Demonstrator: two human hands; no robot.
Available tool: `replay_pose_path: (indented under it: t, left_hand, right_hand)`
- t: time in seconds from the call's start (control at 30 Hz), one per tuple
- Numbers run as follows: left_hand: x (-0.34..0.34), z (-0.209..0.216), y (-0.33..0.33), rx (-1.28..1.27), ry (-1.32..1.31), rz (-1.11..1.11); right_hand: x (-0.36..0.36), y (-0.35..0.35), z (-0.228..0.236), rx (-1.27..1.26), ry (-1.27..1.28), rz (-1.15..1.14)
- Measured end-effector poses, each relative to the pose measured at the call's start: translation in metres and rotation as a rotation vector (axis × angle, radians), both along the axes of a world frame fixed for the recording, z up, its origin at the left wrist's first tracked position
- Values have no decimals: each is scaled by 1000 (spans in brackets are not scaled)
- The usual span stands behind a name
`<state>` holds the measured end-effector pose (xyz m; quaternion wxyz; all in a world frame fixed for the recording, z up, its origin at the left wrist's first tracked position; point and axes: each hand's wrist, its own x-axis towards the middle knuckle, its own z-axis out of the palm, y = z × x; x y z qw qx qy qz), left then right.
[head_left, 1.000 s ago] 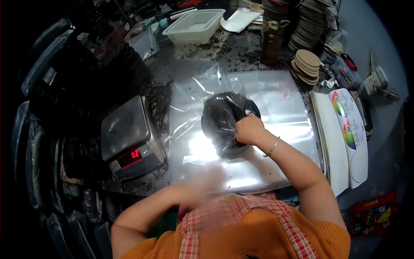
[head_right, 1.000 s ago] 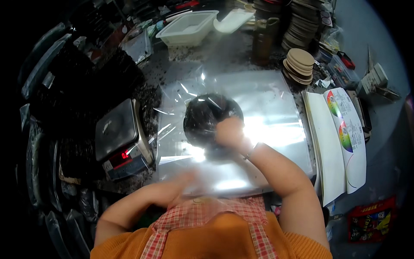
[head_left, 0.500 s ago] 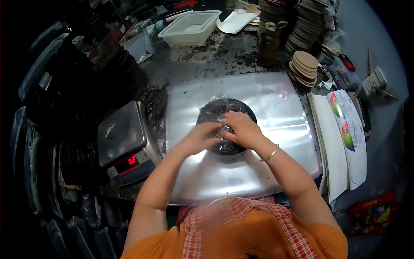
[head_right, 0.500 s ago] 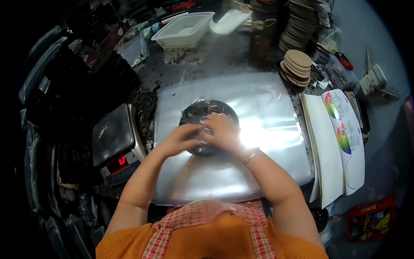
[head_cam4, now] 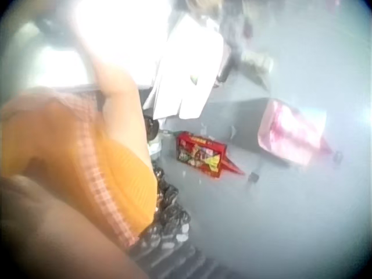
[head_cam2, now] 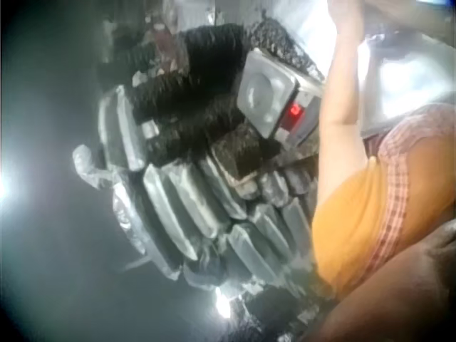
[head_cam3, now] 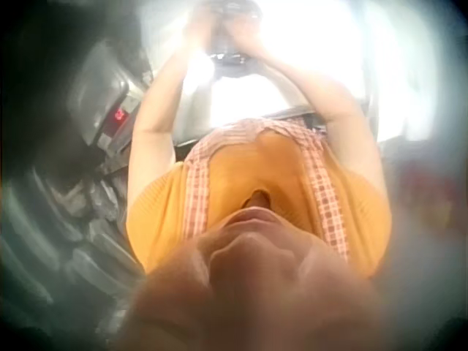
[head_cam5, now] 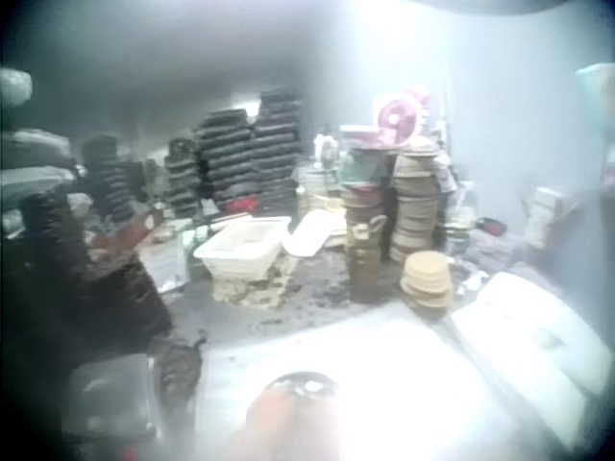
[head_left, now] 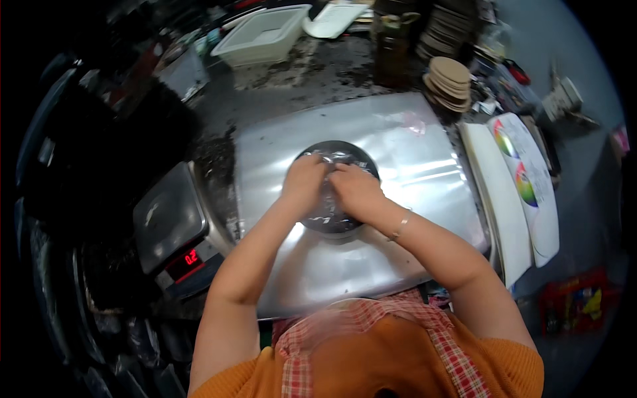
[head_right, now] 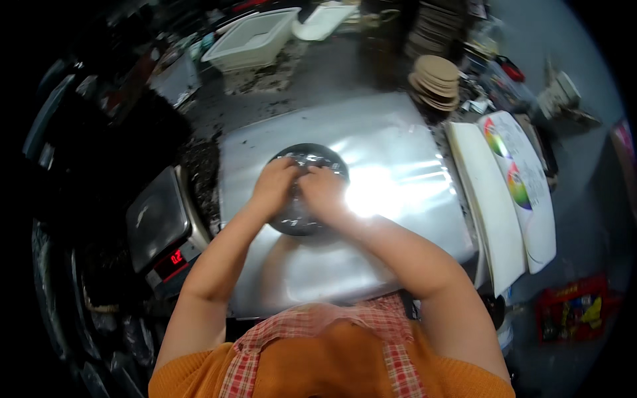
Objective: The person repeatedly measures dark tea leaves on a digital scale, places them into a cylindrical metal mold, and presses them by hand to form compact circular tea cakes.
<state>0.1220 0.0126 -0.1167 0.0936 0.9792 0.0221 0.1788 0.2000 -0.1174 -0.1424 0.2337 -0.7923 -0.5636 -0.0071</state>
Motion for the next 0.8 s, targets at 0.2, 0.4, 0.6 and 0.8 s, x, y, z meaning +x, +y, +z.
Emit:
replay_pose_path:
  t: [0.2,0.4,0.6,0.8]
  left_hand:
    - [-17,-11,-19,-131,375,102]
    - [-16,-5,-34,-7,441,198]
    - [-20,-2,-34,-4,455,172]
    - [-19,-8,-33,11,422,160]
  right_hand:
    - [18,-21,-10,173,80,93]
    - [185,-258,-5,486,-130,-664]
    - [232,-407,-58,-197,-557,-817]
    - [242,-408,-50,-307,-494,-799]
